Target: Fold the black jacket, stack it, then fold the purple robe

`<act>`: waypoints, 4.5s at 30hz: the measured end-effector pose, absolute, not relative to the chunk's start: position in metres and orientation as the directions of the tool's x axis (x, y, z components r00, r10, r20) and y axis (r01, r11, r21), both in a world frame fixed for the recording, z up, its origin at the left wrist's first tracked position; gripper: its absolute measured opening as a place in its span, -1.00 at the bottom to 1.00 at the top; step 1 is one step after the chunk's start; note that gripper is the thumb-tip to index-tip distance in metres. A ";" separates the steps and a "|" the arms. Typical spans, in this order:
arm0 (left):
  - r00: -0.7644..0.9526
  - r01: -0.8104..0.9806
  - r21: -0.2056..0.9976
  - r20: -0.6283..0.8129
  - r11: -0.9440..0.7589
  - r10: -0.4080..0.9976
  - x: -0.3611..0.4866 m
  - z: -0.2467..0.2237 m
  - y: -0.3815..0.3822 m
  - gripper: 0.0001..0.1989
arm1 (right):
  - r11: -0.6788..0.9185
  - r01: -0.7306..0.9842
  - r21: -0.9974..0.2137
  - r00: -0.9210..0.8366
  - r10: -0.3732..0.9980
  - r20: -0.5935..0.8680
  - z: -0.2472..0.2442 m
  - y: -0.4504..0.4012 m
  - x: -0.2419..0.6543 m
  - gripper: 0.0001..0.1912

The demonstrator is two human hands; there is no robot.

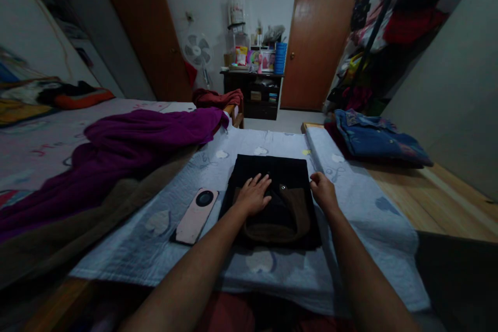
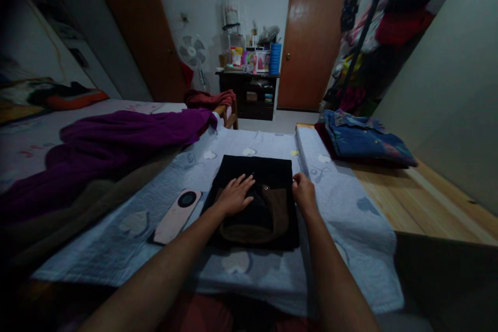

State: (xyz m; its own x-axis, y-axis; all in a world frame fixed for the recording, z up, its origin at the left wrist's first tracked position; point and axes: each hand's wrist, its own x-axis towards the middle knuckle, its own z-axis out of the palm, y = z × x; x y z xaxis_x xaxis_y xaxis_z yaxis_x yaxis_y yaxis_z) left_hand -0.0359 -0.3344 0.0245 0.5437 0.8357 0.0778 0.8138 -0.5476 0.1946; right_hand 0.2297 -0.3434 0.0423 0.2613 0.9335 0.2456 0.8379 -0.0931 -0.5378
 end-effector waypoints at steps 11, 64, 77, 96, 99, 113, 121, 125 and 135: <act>0.542 0.819 0.180 0.067 -0.545 0.838 -0.035 0.027 -0.336 -0.40 | -0.250 0.913 -0.323 0.292 0.953 0.087 0.033 -0.339 0.224 -0.72; 0.547 0.814 0.187 0.075 -0.550 0.834 -0.036 0.024 -0.335 -0.39 | -0.125 0.922 -0.367 0.139 0.990 0.013 0.036 -0.336 0.234 -0.76; 0.550 0.810 0.193 0.079 -0.554 0.831 -0.036 0.024 -0.335 -0.39 | -0.136 0.902 -0.410 0.194 0.975 0.104 0.055 -0.341 0.249 -0.77; 0.542 0.814 0.189 0.097 -0.550 0.835 -0.035 0.023 -0.334 -0.40 | 0.155 0.944 -0.290 -0.132 0.987 0.096 0.050 -0.307 0.161 -0.84; 0.544 0.812 0.187 0.100 -0.553 0.833 -0.035 0.023 -0.334 -0.40 | 0.159 0.957 -0.241 -0.136 0.984 0.111 0.048 -0.311 0.158 -0.84; 0.541 0.816 0.189 0.083 -0.547 0.837 -0.035 0.024 -0.335 -0.39 | 0.187 0.953 -0.237 -0.141 0.970 0.201 0.041 -0.303 0.169 -0.79; 0.544 0.813 0.194 0.082 -0.549 0.835 -0.035 0.024 -0.335 -0.39 | 0.068 0.946 -0.316 0.003 0.976 0.218 0.063 -0.319 0.232 -0.75; 0.547 0.811 0.188 0.092 -0.554 0.832 -0.036 0.021 -0.334 -0.40 | 0.007 0.957 -0.290 0.048 0.982 0.181 0.064 -0.329 0.238 -0.74; 0.539 0.816 0.183 0.099 -0.548 0.836 -0.035 0.022 -0.335 -0.41 | 0.106 0.941 -0.321 -0.074 0.991 0.109 0.052 -0.315 0.170 -0.82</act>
